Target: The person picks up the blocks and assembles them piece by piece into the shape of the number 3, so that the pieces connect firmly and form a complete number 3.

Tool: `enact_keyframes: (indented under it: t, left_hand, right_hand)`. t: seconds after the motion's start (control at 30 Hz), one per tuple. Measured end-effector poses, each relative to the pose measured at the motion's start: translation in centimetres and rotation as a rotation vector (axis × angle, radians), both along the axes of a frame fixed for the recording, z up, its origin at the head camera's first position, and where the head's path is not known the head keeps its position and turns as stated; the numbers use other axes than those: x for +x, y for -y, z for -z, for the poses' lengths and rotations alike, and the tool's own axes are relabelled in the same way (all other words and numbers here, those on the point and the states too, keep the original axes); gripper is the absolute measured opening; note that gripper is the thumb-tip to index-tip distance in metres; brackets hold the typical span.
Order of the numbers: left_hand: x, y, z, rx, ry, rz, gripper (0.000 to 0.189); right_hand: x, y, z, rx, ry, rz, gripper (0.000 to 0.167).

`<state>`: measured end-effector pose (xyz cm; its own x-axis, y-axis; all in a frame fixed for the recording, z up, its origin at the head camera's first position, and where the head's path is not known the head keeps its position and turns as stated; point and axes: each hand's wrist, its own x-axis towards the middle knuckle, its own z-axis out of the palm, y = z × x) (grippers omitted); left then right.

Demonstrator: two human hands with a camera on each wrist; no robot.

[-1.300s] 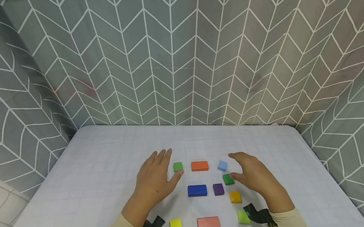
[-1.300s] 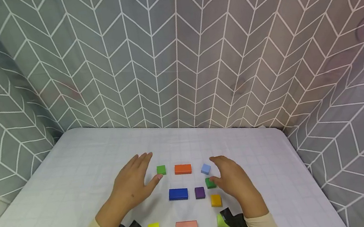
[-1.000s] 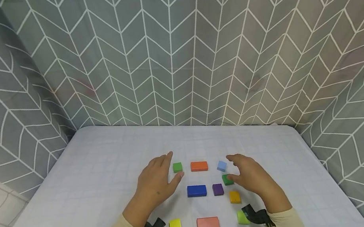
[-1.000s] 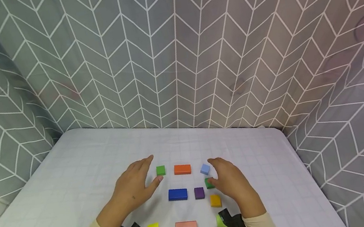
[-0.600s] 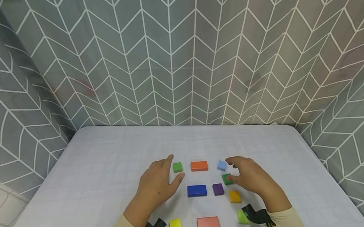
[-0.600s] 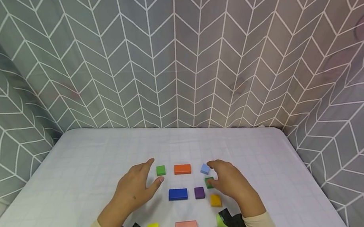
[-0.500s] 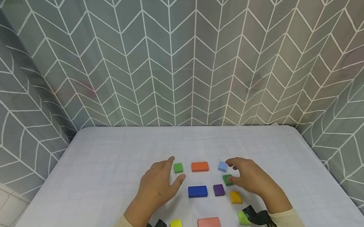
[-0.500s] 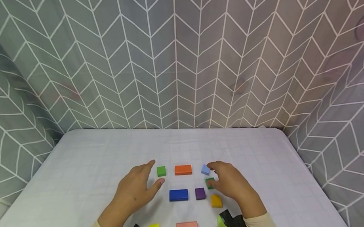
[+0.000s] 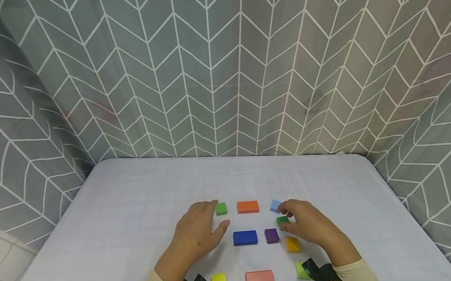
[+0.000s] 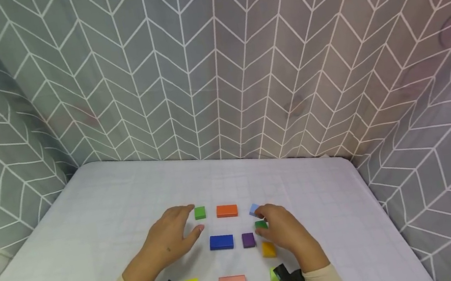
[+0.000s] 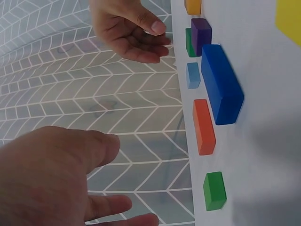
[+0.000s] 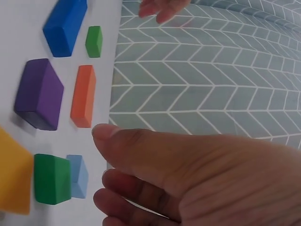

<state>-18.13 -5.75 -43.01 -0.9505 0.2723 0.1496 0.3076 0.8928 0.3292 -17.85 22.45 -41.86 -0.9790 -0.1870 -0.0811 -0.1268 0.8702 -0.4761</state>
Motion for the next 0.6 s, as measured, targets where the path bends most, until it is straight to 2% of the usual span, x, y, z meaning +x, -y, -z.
enact_keyframes:
  t: [0.17, 0.3, 0.47, 0.6]
  left_hand:
    - [0.10, -0.09, 0.22, -0.004, 0.030, 0.029, 0.061]
    - [0.18, -0.13, 0.48, -0.013, 0.025, 0.052, 0.058]
    - [0.22, -0.15, 0.71, -0.011, 0.003, 0.071, 0.055]
    - [0.08, -0.39, 0.93, -0.006, 0.025, 0.073, 0.054]
  right_hand:
    - [0.15, 0.21, 0.19, 0.006, 0.025, -0.010, 0.036]
    - [0.23, 0.42, 0.37, 0.009, 0.041, -0.027, 0.037]
    - [0.25, 0.58, 0.52, 0.017, 0.032, -0.060, 0.036]
    - [0.22, 0.60, 0.57, 0.026, 0.019, -0.076, 0.037]
